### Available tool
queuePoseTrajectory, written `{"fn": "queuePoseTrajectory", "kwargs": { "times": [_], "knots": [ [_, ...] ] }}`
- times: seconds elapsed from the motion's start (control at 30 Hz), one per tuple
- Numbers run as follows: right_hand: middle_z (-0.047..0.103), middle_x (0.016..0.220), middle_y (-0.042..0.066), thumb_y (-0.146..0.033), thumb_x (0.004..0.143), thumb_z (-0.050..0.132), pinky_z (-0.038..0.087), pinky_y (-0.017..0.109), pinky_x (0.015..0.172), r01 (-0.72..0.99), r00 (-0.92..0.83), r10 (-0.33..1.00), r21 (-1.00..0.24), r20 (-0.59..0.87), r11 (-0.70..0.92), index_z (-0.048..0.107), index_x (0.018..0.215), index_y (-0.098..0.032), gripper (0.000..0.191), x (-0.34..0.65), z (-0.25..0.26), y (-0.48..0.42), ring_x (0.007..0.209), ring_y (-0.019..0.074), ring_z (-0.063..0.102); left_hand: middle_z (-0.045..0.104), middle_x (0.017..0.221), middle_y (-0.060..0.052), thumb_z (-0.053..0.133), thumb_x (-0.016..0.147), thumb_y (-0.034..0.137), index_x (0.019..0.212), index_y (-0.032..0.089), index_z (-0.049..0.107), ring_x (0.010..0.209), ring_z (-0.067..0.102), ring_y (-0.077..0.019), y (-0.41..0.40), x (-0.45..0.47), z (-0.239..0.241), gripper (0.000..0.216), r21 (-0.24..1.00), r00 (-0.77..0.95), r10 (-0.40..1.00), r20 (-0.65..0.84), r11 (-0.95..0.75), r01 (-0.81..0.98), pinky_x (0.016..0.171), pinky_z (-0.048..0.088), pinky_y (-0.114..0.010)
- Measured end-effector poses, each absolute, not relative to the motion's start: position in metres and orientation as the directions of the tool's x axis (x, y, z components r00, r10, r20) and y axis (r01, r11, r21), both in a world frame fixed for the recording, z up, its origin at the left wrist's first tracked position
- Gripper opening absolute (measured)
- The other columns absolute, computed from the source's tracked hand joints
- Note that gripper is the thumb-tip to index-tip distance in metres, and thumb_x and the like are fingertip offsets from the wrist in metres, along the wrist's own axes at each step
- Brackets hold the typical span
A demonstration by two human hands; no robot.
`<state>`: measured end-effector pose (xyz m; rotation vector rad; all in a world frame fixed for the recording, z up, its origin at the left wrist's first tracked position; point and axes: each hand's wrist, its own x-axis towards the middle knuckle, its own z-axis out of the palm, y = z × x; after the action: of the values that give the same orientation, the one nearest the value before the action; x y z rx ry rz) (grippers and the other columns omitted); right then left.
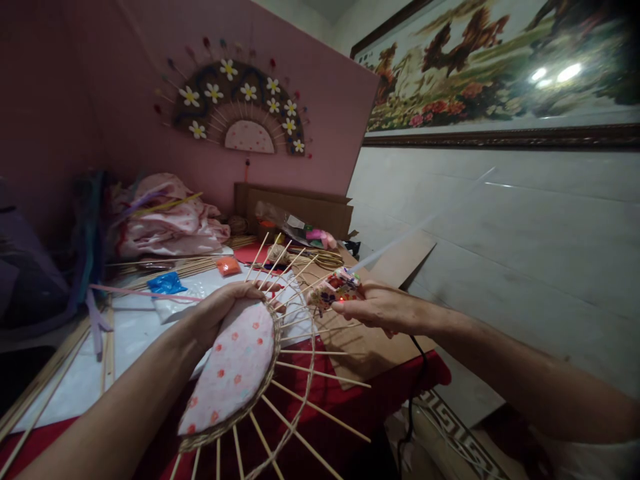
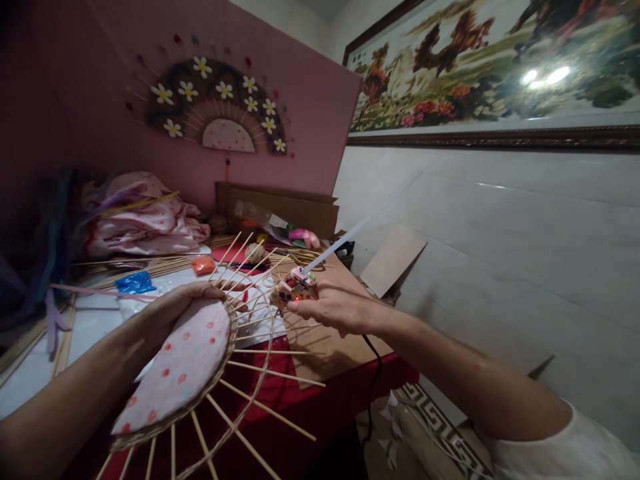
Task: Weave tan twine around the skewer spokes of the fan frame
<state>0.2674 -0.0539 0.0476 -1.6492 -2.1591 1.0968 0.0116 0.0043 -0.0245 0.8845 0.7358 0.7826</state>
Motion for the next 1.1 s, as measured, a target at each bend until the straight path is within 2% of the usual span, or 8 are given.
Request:
{"fn": "queuePoseTrajectory", "kwargs": {
  "times": [0.2, 0.73, 0.9, 1.1],
  "knots": [
    [0.038, 0.052, -0.005, -0.056, 0.08, 0.046, 0.031, 0.013, 0.027, 0.756, -0.327, 0.91, -0.649, -0.254, 0.091, 0.051, 0.071, -0.017, 0.041, 0.2687, 0.047, -0.054, 0.039, 0.005, 0.035, 0.071, 0.072, -0.013, 0.052, 0.068, 0.007, 0.1, 0.011, 0.057, 0.061, 0.068, -0.0242, 0.0034, 0.0124, -0.0227, 0.032, 0.869, 0.51, 0.829, -0.23, 0.411, -0.276, 0.056, 0.054, -0.032],
    [0.039, 0.053, -0.005, -0.058, 0.079, 0.047, 0.032, 0.013, 0.028, 0.758, -0.322, 0.916, -0.645, -0.24, 0.098, 0.053, 0.071, -0.016, 0.043, 0.2679, 0.0468, -0.0548, 0.039, 0.0051, 0.038, 0.071, 0.071, -0.013, 0.053, 0.067, 0.008, 0.099, 0.01, 0.057, 0.061, 0.068, -0.0249, 0.0036, 0.0123, -0.0233, 0.032, 0.868, 0.509, 0.835, -0.209, 0.398, -0.297, 0.055, 0.054, -0.032],
    [0.038, 0.052, -0.006, -0.061, 0.078, 0.046, 0.033, 0.014, 0.028, 0.754, -0.312, 0.918, -0.652, -0.246, 0.081, 0.055, 0.076, -0.016, 0.046, 0.2715, 0.0443, -0.0518, 0.037, 0.0046, 0.035, 0.07, 0.068, -0.011, 0.054, 0.066, 0.008, 0.097, 0.011, 0.058, 0.062, 0.068, -0.0249, 0.0042, 0.0119, -0.0233, 0.032, 0.863, 0.505, 0.837, -0.211, 0.402, -0.307, 0.056, 0.054, -0.032],
    [0.034, 0.05, -0.007, -0.058, 0.08, 0.046, 0.034, 0.013, 0.028, 0.741, -0.311, 0.908, -0.669, -0.281, 0.047, 0.056, 0.08, -0.016, 0.043, 0.2718, 0.0464, -0.0547, 0.036, 0.0041, 0.031, 0.069, 0.066, -0.009, 0.054, 0.066, 0.007, 0.096, 0.011, 0.058, 0.059, 0.067, -0.0236, 0.0054, 0.0111, -0.0247, 0.031, 0.864, 0.507, 0.836, -0.209, 0.4, -0.304, 0.053, 0.054, -0.031]
  ]
}}
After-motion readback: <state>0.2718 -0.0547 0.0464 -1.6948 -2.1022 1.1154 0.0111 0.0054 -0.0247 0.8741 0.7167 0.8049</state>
